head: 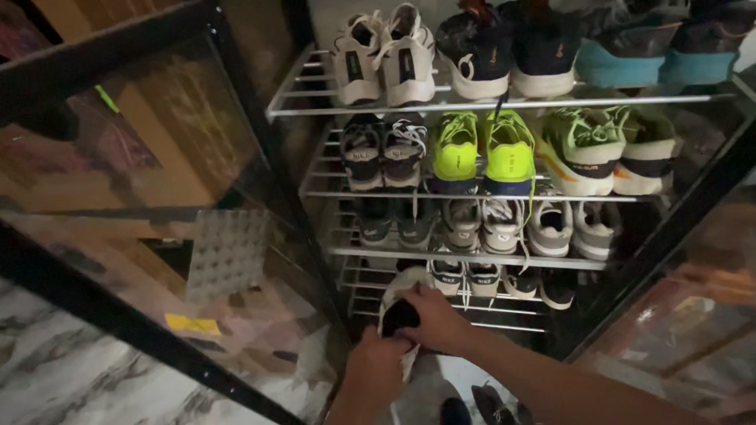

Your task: The person organizes shoes by picking up pairs from the floor and placing them onto a multi-tiered metal shoe rack. The person handles several pairs of sneakers and casual shoes, arranging them neatly on the shelves.

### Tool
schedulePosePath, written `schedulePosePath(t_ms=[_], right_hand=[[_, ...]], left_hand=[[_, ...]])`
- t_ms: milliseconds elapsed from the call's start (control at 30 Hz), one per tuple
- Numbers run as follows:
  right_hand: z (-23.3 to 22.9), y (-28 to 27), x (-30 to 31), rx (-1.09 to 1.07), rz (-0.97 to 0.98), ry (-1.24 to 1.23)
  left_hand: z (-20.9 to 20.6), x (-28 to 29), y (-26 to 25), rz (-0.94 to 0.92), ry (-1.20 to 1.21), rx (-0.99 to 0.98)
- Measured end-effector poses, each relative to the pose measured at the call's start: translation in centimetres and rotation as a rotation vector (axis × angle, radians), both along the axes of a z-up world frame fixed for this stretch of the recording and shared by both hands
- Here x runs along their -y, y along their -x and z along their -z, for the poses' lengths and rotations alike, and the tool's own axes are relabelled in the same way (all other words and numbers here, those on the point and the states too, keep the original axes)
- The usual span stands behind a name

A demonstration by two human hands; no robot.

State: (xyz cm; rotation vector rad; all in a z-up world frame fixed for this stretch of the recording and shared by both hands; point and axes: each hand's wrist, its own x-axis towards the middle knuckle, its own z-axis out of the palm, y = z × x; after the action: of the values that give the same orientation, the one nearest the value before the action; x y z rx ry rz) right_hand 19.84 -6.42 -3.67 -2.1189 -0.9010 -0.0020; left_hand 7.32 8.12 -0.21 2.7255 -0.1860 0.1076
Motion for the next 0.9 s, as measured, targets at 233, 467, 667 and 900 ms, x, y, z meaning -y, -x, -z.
schedulePosePath(t_ms=[233, 467, 667, 900], right_hand=[[-3.2, 0.4, 2.4, 0.257, -0.109, -0.199], [-5.7, 0.4, 2.4, -0.241, 0.113, -0.486], [-6.5, -0.5, 0.9, -0.051, -0.168, -0.244], [-6.8, -1.2, -0.3, -0.273, -0.294, -0.003]], left_hand=[[-2.1, 2.8, -0.5, -0.154, -0.054, 0.125], [-3.1, 3.3, -0.7, -0.126, -0.118, 0.167], [-3.2, 3.2, -0.9, -0.099, -0.141, 0.094], [-3.4, 1.6, 0.3, -0.121, -0.118, 0.098]])
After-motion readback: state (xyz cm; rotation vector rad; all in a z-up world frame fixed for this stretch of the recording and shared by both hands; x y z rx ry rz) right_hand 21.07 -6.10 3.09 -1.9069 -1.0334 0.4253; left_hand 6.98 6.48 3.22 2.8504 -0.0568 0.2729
